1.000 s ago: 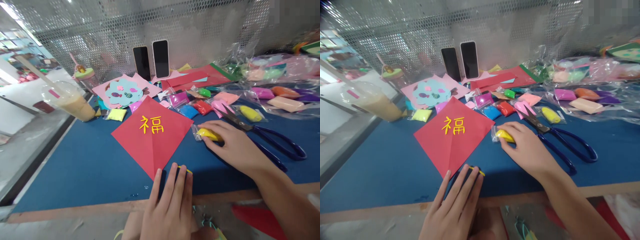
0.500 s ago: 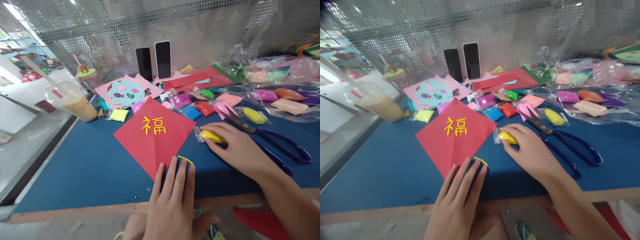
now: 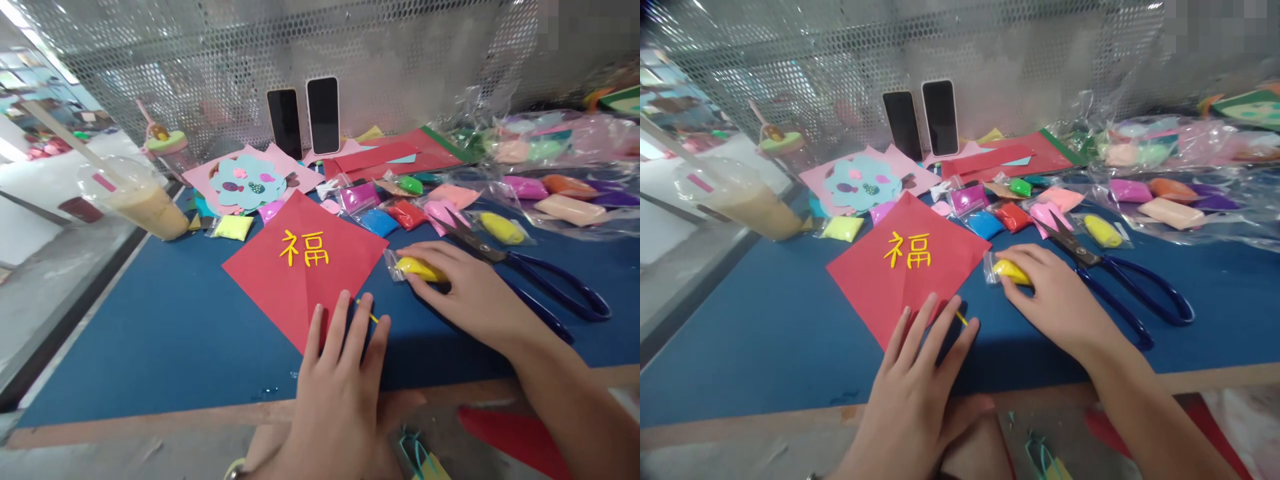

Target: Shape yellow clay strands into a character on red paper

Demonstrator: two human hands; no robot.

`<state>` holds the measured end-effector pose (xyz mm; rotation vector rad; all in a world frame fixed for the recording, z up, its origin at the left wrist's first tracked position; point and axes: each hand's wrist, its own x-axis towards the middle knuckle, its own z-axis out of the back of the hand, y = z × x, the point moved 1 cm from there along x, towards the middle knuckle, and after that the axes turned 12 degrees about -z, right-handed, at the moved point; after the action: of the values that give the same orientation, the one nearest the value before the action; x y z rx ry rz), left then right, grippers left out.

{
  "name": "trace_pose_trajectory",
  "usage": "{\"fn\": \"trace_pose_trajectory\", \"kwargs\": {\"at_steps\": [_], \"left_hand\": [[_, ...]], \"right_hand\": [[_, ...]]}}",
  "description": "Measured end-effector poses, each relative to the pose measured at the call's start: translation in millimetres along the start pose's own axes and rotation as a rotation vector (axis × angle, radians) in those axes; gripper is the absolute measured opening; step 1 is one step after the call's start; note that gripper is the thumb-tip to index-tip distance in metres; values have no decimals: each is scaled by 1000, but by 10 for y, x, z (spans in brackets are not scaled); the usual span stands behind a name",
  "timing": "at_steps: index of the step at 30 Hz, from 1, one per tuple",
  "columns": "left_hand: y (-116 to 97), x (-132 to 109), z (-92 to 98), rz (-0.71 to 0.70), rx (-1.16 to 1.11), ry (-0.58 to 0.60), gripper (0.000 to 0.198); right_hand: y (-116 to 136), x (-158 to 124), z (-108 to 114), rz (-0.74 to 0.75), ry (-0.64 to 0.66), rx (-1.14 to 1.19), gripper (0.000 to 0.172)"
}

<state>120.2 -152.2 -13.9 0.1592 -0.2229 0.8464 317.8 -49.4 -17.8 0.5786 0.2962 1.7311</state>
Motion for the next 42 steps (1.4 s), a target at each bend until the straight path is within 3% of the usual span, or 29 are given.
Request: {"fn": "trace_pose_trajectory", "kwargs": {"at_steps": [6,11,15,20,23,26,30,36,42], "left_hand": [[-3,96,5,5,-67,-19,65],[0,-53,142,-53,-53,-68,54],[41,-66,198,2,-75,-100,36],[232,-37,227,103,-118,-178,22],[335,-11,211,121,-157,-140,16],[378,23,175,114,-201,-105,14],[388,63,122,108,-243,-101,9],[406,103,99,91,-294,-116,12],[462,66,227,98,-348,-180,8]], "right_hand": [[0,1,2,-14,5,17,29],[12,-4,2,-5,-7,9,30],[-5,-3,-11,10,-29,3,30],[24,-20,46,86,-138,3,32],[123,-121,85,156,-219,-7,23],[254,-283,51,242,-142,2,13],[383,-437,-61,333,-41,20,14],[445,-449,-149,377,-51,2,17],[562,-369,-73,352,-65,53,18]]}}
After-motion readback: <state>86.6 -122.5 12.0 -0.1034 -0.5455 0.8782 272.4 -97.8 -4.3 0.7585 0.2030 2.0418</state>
